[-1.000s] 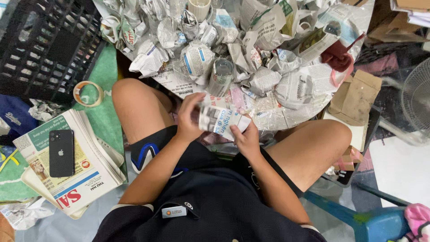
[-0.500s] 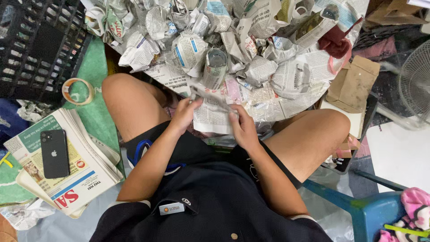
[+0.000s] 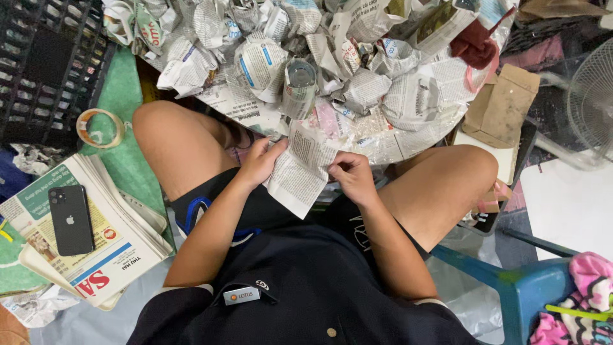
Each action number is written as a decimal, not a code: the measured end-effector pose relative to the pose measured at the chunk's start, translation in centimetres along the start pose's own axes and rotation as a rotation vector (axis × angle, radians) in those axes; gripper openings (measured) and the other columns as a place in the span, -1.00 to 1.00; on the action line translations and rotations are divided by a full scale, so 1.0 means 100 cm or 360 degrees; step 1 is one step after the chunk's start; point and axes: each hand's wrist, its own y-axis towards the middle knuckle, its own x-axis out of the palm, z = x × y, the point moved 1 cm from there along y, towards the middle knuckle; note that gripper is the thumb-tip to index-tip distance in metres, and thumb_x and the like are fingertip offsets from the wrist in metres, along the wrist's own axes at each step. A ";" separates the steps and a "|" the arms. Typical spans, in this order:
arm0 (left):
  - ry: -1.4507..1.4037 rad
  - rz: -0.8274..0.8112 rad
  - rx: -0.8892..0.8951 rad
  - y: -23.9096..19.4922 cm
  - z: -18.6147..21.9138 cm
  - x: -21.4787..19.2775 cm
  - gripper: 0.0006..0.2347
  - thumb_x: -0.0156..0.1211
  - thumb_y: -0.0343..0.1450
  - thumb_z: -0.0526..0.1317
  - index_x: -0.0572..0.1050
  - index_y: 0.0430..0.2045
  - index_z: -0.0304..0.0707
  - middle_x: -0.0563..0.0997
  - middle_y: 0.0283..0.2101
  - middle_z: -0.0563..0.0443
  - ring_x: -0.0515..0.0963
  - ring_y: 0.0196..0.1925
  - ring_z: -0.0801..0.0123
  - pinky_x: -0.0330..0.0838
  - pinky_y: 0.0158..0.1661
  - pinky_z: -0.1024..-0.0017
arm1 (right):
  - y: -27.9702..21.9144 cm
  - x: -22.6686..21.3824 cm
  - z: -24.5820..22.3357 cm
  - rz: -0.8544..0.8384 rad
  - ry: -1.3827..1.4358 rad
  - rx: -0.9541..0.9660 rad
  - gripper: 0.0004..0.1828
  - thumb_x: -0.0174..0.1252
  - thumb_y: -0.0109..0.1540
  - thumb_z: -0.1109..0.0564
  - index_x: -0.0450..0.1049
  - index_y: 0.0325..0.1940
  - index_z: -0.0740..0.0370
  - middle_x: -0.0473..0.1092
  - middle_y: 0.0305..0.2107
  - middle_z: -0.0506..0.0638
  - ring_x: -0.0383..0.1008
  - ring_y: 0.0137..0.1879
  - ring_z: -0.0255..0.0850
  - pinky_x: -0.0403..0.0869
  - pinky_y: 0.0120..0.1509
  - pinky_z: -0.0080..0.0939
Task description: The person sits cross-legged and wraps various small items, including cups and cans, with newspaper sheets. They fold the paper around each item and place the wrapped bundle into a black plastic crate. The person repeats this process for multiple items throughout the video.
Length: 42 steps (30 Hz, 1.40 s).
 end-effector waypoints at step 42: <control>0.0809 0.0212 0.0311 -0.010 0.011 0.006 -0.72 0.09 0.47 -0.28 0.49 0.00 -0.53 0.62 -0.02 -0.29 0.58 0.04 0.13 0.40 0.06 0.26 | -0.004 0.042 -0.042 -0.0223 -0.0177 0.0196 -0.93 0.08 0.42 0.18 0.37 -0.12 0.23 0.33 -0.34 -0.21 0.29 -0.26 -0.49 0.34 -0.20 -0.45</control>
